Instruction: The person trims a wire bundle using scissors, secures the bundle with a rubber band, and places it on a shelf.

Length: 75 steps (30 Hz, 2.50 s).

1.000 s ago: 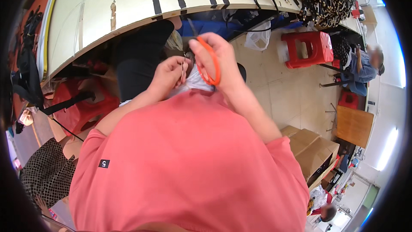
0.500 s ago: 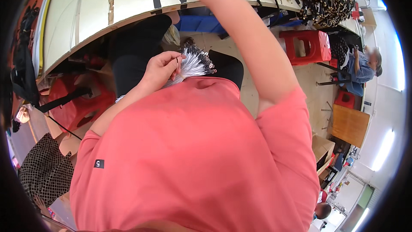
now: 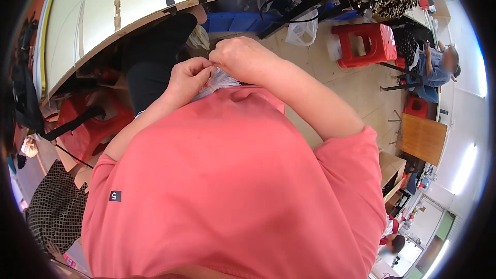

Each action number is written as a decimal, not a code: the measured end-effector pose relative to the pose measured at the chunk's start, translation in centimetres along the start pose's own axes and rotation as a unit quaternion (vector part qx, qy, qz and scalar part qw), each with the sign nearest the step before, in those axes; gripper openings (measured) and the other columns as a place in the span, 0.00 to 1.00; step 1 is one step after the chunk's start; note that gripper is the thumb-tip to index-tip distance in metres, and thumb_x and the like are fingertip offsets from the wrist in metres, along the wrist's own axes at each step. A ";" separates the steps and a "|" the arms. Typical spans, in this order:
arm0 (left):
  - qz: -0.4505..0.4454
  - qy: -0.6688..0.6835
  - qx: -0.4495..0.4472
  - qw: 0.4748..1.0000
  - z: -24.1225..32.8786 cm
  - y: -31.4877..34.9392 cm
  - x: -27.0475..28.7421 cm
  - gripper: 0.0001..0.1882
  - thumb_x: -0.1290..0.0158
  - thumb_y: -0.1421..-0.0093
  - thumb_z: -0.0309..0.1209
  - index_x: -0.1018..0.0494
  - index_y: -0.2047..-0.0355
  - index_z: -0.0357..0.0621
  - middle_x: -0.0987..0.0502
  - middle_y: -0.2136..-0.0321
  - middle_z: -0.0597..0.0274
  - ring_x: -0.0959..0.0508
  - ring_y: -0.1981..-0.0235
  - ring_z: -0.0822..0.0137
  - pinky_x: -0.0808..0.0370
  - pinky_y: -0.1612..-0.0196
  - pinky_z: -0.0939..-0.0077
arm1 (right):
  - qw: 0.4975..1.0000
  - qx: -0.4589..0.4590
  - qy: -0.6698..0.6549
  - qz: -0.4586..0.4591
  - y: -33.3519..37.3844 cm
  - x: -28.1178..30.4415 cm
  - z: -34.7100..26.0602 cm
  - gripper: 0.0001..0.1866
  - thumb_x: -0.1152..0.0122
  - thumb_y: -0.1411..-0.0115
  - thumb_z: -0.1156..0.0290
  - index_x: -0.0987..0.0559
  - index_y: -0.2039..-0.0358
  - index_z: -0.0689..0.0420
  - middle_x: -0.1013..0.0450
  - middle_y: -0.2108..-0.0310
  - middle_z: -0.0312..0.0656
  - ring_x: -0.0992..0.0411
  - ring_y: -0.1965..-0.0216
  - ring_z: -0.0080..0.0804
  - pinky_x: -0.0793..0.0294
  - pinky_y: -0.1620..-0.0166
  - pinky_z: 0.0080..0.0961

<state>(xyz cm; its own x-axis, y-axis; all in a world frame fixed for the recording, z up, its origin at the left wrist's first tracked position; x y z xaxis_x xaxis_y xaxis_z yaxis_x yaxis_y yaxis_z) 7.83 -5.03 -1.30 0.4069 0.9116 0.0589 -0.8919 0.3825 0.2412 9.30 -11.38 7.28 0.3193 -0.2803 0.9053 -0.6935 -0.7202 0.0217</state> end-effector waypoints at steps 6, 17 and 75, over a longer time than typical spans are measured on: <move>0.020 -0.061 -0.094 0.994 1.5 0.4 0.0 0.03 0.48 0.44 0.23 0.26 0.69 0.37 0.26 0.81 0.66 0.30 0.82 0.80 0.33 0.78 0.84 | 0.998 -0.062 -0.021 -0.010 0.5 -0.7 1.1 0.07 0.48 0.48 0.70 0.25 0.77 0.59 0.29 0.76 0.45 0.28 0.69 0.46 0.29 0.66 0.37; 0.036 -0.095 -0.112 0.988 2.0 0.7 0.3 0.03 0.47 0.45 0.23 0.26 0.70 0.37 0.26 0.81 0.65 0.29 0.82 0.79 0.32 0.78 0.84 | 0.997 -0.023 -0.071 0.034 0.7 0.0 0.6 0.06 0.42 0.51 0.73 0.23 0.71 0.59 0.28 0.76 0.44 0.28 0.71 0.44 0.29 0.68 0.33; -0.054 0.142 0.058 0.987 -2.1 -0.3 -1.1 0.05 0.47 0.43 0.28 0.27 0.67 0.40 0.26 0.78 0.69 0.30 0.77 0.81 0.34 0.72 0.86 | 0.993 -0.087 -0.080 -0.001 0.5 -0.5 2.3 0.07 0.44 0.51 0.73 0.22 0.72 0.60 0.28 0.73 0.45 0.28 0.70 0.42 0.29 0.67 0.31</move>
<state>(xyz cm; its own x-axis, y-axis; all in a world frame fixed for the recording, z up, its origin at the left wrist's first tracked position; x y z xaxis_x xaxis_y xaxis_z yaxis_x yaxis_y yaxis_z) 7.25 -5.81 -3.50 0.4119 0.8783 -0.2427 -0.8112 0.4748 0.3414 10.27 -13.07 5.90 0.4095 -0.3871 0.8261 -0.7895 -0.6042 0.1083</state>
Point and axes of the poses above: each hand's wrist, its own y-axis away from the middle knuckle, its own x-axis out of the back of the hand, z = x × y, the point moved 10 cm from there along -y, towards the middle knuckle
